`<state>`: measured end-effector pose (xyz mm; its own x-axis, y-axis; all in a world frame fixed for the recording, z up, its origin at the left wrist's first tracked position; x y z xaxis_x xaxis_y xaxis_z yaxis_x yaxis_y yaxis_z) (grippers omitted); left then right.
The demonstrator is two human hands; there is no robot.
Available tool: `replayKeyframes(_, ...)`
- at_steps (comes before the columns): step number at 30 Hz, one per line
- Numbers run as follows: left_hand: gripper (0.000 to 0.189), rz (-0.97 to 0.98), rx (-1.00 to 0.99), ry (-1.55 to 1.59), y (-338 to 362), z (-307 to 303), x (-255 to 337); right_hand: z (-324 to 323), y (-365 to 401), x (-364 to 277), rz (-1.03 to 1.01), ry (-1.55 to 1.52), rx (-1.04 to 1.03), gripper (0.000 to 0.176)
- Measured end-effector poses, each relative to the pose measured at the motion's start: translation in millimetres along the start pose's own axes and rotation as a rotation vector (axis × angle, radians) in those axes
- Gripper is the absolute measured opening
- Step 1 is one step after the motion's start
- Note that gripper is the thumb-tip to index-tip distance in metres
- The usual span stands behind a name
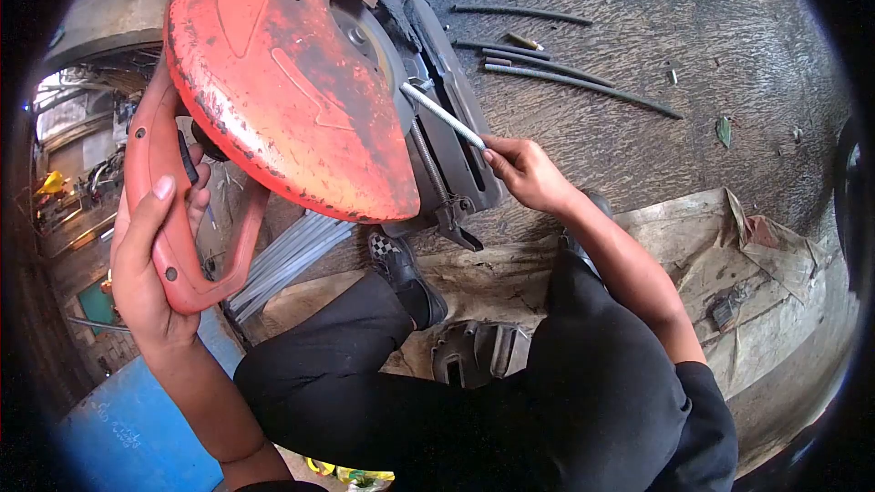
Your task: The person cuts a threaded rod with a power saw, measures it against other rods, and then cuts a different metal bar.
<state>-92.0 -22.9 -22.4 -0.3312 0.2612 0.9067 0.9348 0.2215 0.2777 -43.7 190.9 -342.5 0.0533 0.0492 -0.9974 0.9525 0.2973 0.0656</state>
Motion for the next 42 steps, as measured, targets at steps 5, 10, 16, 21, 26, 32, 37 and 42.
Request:
replayKeyframes(5, 0.051, 0.003, 0.001, -0.004, 0, -1, 0, -9, 6, -18, 0.02, 0.193, 0.066, 0.022)
replayKeyframes(10, 0.051, 0.0, 0.002, 0.002, 0, 1, 0, -11, 7, -25, 0.053, 0.293, 0.039, 0.031)
replayKeyframes(16, 0.051, -0.001, 0.006, 0.007, 0, 0, 0, -13, 8, -32, -0.177, 0.383, 0.171, 0.035)
replayKeyframes(21, 0.052, -0.002, 0.008, 0.015, 1, 2, 0, -11, 9, -30, -0.12, 0.561, 0.115, 0.039)
replayKeyframes(26, 0.055, -0.008, -0.018, -0.067, -1, -6, -2, -25, 0, -10, -0.029, 0.23, 0.131, 0.033)
replayKeyframes(32, 0.055, 0.043, 0.039, -0.042, 3, 2, 2, 1, 5, 27, 0.353, -0.336, -0.184, 0.032)
replayKeyframes(37, 0.055, 0.033, 0.03, -0.033, 3, 2, 2, 13, 8, 22, 0.32, -0.308, -0.264, 0.03)
replayKeyframes(42, 0.056, 0.041, 0.049, -0.021, 3, 2, 2, -1, 2, 16, 0.156, 0.013, -0.153, 0.026)
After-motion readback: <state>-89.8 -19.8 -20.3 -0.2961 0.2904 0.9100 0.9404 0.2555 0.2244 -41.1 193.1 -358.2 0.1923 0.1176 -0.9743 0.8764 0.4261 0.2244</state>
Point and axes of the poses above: each hand's wrist, its own y-axis away from the middle knuckle, its own z-axis out of the palm, x = y × z, the point moved 10 cm from there along -y, towards the middle knuckle, and after that the axes turned 8 degrees about y, right-handed, at the moved point
